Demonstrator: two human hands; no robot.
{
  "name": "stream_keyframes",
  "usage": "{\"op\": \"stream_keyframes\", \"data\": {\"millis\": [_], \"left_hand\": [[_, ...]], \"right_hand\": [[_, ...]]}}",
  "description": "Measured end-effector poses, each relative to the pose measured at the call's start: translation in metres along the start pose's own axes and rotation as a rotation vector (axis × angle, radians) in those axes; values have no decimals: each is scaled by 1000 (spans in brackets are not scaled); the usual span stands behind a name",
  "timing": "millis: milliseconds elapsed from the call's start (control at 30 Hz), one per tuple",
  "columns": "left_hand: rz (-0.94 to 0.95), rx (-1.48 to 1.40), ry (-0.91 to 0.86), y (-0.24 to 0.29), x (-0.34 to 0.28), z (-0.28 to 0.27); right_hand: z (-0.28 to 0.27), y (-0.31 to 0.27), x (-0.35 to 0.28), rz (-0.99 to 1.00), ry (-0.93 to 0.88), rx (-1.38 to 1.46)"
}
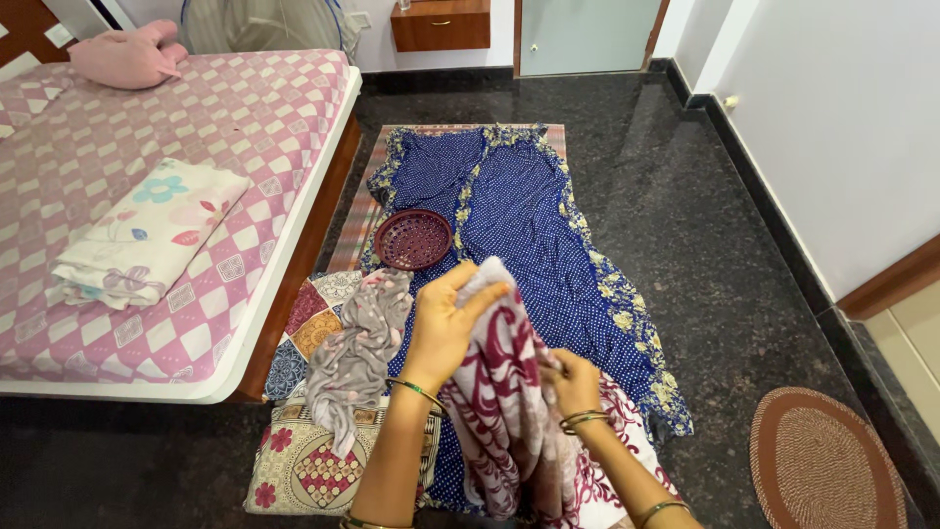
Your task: The person folds a floral towel and places it on the bed. Then the person picks up a maroon and white patterned towel, unfolds it, and begins folding it on the floor.
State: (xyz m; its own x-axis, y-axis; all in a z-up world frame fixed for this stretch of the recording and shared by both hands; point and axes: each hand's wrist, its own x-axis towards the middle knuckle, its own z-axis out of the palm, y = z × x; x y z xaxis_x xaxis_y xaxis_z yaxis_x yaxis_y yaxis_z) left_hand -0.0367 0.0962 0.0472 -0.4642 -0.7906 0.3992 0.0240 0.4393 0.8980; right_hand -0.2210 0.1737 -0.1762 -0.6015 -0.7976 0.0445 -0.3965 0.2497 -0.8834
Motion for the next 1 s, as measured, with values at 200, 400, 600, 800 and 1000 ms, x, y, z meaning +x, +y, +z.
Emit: {"op": "stream_keyframes", "data": {"millis": [200,400,600,800,1000], "left_hand": [[-56,-56,144,-1,4,5],[-42,-18,136,3,10,17],[-34,-67,119,-1,12,12],[-25,-130,154,-15,2,-4],[-54,-124,161,-11,-3,-7]], "right_hand": [[-37,29,-7,-455,197,37],[-14,22,-42,-326,-69,68],[-1,16,-51,-195,-53,369],[-1,14,-45,-220,-121,-25],[22,-7,-52,-280,-9,244]]}}
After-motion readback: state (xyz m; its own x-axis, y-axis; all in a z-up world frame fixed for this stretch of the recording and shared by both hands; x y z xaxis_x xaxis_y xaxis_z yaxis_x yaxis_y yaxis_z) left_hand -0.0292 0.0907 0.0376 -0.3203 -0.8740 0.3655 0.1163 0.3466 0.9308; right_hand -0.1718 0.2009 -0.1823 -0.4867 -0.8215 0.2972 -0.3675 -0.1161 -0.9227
